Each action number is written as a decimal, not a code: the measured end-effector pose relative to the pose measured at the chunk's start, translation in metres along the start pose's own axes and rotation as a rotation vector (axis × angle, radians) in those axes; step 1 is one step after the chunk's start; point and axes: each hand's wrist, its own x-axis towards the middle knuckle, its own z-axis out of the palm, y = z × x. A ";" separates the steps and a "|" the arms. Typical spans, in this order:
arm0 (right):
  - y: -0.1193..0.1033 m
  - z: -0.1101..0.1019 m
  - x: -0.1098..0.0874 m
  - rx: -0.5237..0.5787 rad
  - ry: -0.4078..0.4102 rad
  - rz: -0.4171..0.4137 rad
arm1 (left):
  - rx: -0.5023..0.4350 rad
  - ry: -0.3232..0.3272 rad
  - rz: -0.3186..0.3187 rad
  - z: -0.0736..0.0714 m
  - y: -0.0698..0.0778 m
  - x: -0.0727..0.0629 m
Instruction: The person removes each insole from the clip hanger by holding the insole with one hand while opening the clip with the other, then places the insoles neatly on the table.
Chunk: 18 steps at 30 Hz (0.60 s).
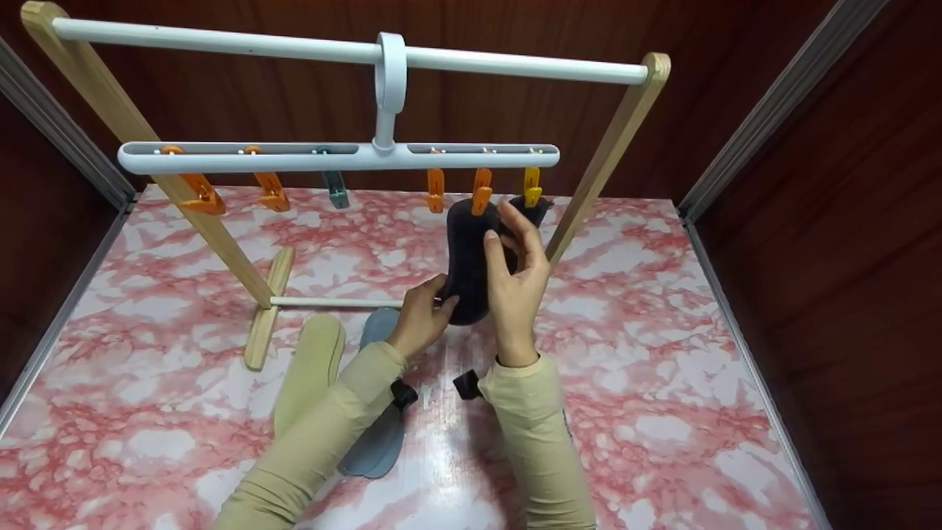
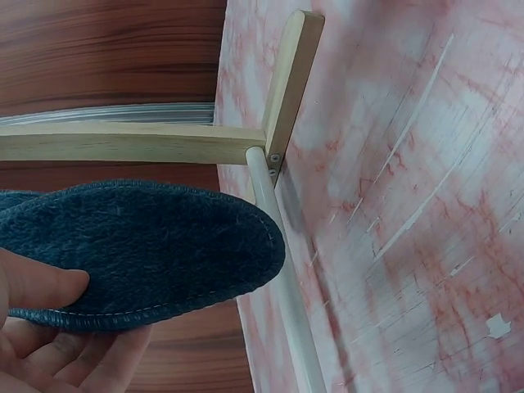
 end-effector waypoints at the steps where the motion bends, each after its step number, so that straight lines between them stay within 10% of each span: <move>1: 0.000 0.000 0.001 -0.005 0.000 -0.008 | 0.000 -0.002 0.002 0.000 0.000 0.000; 18: -0.008 0.009 0.016 -0.073 -0.085 0.109 | 0.001 -0.027 0.014 -0.009 0.002 -0.010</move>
